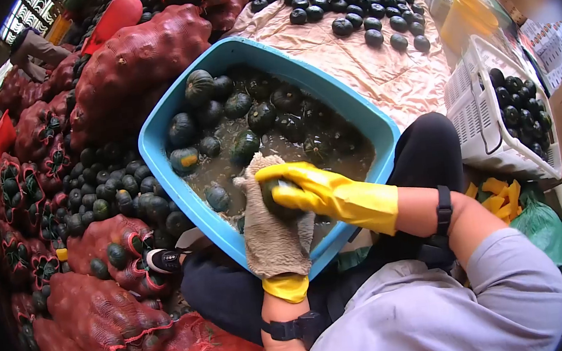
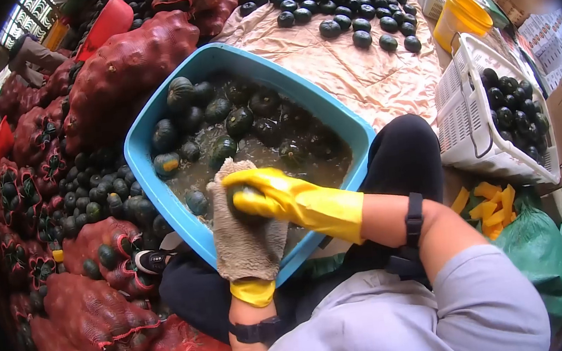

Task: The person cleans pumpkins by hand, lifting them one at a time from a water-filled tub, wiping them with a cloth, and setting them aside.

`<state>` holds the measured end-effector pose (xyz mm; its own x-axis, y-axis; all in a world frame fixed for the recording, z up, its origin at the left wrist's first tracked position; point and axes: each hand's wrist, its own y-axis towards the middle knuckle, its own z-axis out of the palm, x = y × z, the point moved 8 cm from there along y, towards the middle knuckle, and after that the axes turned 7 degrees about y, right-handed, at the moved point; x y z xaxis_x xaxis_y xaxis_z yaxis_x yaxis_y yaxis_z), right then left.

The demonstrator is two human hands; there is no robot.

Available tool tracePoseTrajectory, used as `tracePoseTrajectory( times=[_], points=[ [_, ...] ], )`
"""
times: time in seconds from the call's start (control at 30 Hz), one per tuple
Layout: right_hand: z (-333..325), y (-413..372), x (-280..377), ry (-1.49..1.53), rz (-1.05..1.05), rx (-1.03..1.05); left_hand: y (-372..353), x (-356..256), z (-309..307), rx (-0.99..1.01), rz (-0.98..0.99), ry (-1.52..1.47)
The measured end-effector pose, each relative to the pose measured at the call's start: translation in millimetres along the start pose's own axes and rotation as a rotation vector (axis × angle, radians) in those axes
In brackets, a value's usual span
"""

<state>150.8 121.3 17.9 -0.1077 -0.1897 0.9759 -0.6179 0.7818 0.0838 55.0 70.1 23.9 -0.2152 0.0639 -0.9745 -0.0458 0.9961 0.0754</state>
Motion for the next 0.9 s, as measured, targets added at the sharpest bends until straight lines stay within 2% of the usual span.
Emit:
tracePoseTrajectory(
  times=[0.03, 0.13, 0.2, 0.27, 0.3, 0.33, 0.37, 0.4, 0.43, 0.47, 0.53, 0.57, 0.6, 0.67, 0.7, 0.77, 0.8, 0.83, 0.87, 0.9],
  points=[
    [-1.5, 17.6, -36.6, -0.199, -0.134, -0.159, -2.4, -7.7, -4.5, -0.060, 0.082, 0.531],
    [30.7, -8.4, 9.2, -0.369, -0.313, -0.436, -1.5, 50.8, -9.9, -0.084, -0.042, 0.051],
    [36.2, -11.0, -0.6, -0.348, -0.294, -0.152, 0.8, 67.7, -5.5, 0.036, -0.173, -0.391],
    [16.3, -10.3, -7.6, 0.115, 0.062, -0.113, -4.0, 66.2, 6.8, 0.043, -0.342, -0.864],
    [11.4, -19.1, -3.7, 0.540, 0.551, -0.147, -7.2, 59.8, 12.1, -0.012, -0.430, -1.089],
    [9.0, -8.2, -47.5, 0.575, 0.268, -0.336, -3.3, 60.0, 18.4, -0.060, -0.449, -1.175],
    [12.4, -6.3, -77.1, 0.631, 0.151, -0.443, 2.6, 60.3, 24.5, -0.105, -0.464, -1.258],
    [8.9, -3.6, -67.6, 0.685, 0.036, -0.551, 5.7, 61.9, 28.7, -0.140, -0.473, -1.291],
    [12.4, -12.7, -72.1, 0.711, 0.221, -0.444, 5.5, 62.7, 26.1, -0.158, -0.469, -1.260],
    [0.5, -5.0, -58.9, -0.002, 0.020, -0.282, 4.1, 61.9, 19.7, -0.166, -0.462, -1.207],
    [-5.2, 0.5, -5.5, -0.175, 0.111, 0.062, -2.5, 59.6, 5.1, -0.140, -0.445, -1.077],
    [-4.6, 1.1, 6.7, -0.150, 0.143, 0.190, -6.1, 57.9, -1.4, -0.126, -0.438, -1.022],
    [-0.4, 5.9, -0.9, -0.066, 0.100, 0.219, -7.5, 56.4, -7.5, -0.113, -0.429, -0.968],
    [6.2, 5.4, -12.9, 0.223, 0.419, 0.245, -7.3, 55.7, -14.5, -0.147, -0.388, -0.854],
    [5.7, 7.4, -17.1, -0.018, 0.056, 0.146, -6.9, 56.9, -16.2, -0.179, -0.365, -0.789],
    [18.0, 2.2, -65.0, 0.236, -0.020, -0.212, -4.9, 56.9, -17.1, -0.278, -0.302, -0.641],
    [31.9, -1.2, -103.6, 0.729, 0.285, -0.456, -6.8, 54.9, -17.2, -0.318, -0.277, -0.576],
    [26.4, -1.1, -100.9, 0.532, 0.188, -0.359, -7.8, 54.5, -16.8, -0.335, -0.264, -0.535],
    [11.3, 1.2, -68.5, 0.084, 0.157, -0.272, -8.8, 53.3, -17.5, -0.339, -0.258, -0.515],
    [4.2, 4.1, -46.8, -0.007, 0.161, -0.143, -7.6, 52.7, -18.8, -0.330, -0.251, -0.509]
  ],
)
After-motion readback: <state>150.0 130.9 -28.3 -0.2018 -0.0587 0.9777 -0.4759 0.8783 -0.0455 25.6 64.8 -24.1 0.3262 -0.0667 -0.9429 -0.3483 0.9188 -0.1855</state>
